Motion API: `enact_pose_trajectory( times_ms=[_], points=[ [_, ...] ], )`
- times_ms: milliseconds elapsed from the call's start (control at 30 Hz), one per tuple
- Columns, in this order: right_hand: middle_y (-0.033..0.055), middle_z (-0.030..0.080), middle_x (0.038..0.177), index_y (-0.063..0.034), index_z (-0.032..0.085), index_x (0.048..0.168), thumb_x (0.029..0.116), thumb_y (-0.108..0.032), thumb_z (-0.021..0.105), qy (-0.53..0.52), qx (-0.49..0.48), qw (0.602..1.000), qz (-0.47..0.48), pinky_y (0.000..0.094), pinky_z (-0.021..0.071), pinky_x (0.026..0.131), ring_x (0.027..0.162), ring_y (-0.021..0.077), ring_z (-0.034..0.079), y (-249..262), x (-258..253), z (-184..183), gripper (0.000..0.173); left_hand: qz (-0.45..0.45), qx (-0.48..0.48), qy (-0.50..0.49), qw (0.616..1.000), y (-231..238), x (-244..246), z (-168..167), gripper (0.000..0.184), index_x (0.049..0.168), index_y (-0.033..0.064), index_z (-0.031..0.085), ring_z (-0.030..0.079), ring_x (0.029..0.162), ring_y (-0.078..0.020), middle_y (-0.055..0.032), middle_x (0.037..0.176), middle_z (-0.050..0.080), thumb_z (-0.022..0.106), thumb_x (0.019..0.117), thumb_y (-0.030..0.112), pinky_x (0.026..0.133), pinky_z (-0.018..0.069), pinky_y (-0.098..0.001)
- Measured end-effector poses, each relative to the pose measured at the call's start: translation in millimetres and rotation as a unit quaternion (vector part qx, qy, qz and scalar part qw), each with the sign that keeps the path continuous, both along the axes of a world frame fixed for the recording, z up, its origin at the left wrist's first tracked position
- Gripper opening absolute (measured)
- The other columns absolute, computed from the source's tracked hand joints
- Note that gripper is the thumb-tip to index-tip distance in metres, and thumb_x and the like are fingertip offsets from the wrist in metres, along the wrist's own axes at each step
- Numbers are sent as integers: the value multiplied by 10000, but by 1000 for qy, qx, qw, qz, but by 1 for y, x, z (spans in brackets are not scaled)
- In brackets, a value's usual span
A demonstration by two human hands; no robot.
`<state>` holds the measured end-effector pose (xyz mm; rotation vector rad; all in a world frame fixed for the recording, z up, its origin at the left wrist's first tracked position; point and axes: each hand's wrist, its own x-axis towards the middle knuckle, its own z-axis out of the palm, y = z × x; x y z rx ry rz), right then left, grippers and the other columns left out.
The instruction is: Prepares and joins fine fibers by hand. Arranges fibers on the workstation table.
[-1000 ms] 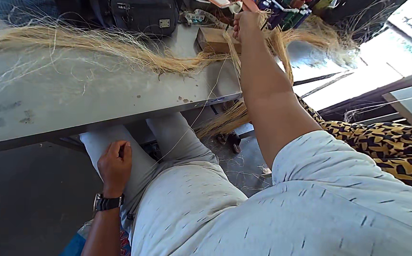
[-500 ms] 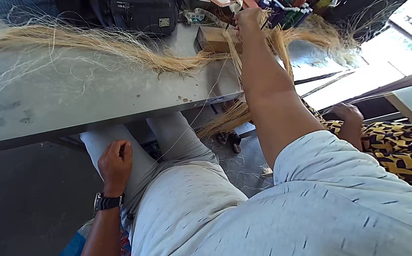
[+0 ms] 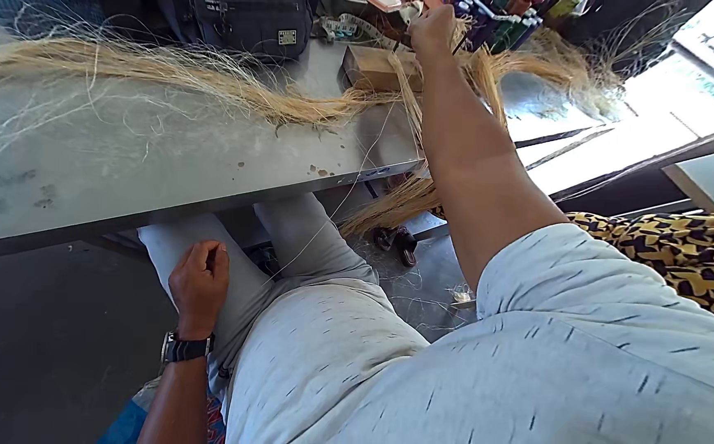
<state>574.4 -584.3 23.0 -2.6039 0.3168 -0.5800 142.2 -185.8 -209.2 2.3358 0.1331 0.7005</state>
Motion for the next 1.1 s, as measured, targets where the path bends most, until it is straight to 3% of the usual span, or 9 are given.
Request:
enact_pose_trajectory(
  times_ms=[133, 233, 367, 500, 600, 767, 1100],
  points=[
    [191, 667, 1265, 26, 695, 1123, 864, -173, 656, 11, -15, 1000, -11, 508, 496, 1024, 1221, 296, 630, -1, 2, -2, 330, 0, -3, 3, 1000, 0, 0, 0, 307, 990, 29, 719, 597, 654, -126, -80, 778, 657, 523, 1033, 262, 608, 498, -294],
    [184, 667, 1282, 13, 706, 1117, 890, -185, 637, 32, -50, 998, -11, 505, 483, 1048, 1242, 295, 624, 2, -3, 2, 310, 1, -5, 4, 1000, 1, 0, -1, 306, 990, 30, 717, 593, 650, -121, -74, 773, 654, 519, 1033, 260, 599, 493, -285],
    [210, 636, 1340, 28, 666, 1213, 925, -135, 579, 12, -109, 993, 32, 508, 454, 1102, 1303, 323, 587, -1, -4, -6, 342, 5, -6, 5, 1000, 1, 0, -3, 295, 989, 42, 718, 598, 658, -121, -72, 780, 656, 527, 1031, 263, 605, 496, -283],
    [276, 639, 1291, 70, 679, 1129, 930, -145, 613, 80, -155, 984, 43, 629, 485, 1024, 1234, 425, 615, 2, -13, -14, 301, 4, -7, 3, 1000, 0, 0, -2, 300, 990, 37, 718, 599, 660, -122, -74, 783, 658, 523, 1034, 261, 609, 496, -284],
    [269, 656, 1259, 57, 686, 1095, 965, -149, 564, 107, -172, 978, 39, 635, 500, 983, 1205, 436, 629, 5, -20, -20, 273, 5, -6, 5, 1000, 0, 0, -1, 310, 992, 36, 719, 598, 659, -123, -75, 781, 656, 522, 1035, 272, 609, 496, -288],
    [249, 669, 1261, 2, 724, 1111, 947, -132, 588, 121, -168, 977, 49, 633, 508, 977, 1201, 419, 640, 8, -29, -24, 252, 4, -4, 4, 1000, 0, 0, -2, 304, 993, 30, 715, 594, 655, -125, -76, 781, 652, 524, 1039, 262, 604, 493, -291],
    [271, 676, 1191, 30, 702, 1103, 962, -143, 566, 82, -156, 982, 63, 659, 499, 935, 1141, 441, 650, -7, -67, -26, 261, 4, -5, -7, 1000, 1, -2, -2, 307, 991, 29, 716, 600, 657, -136, -87, 781, 659, 517, 1035, 258, 604, 497, -298]
  ],
)
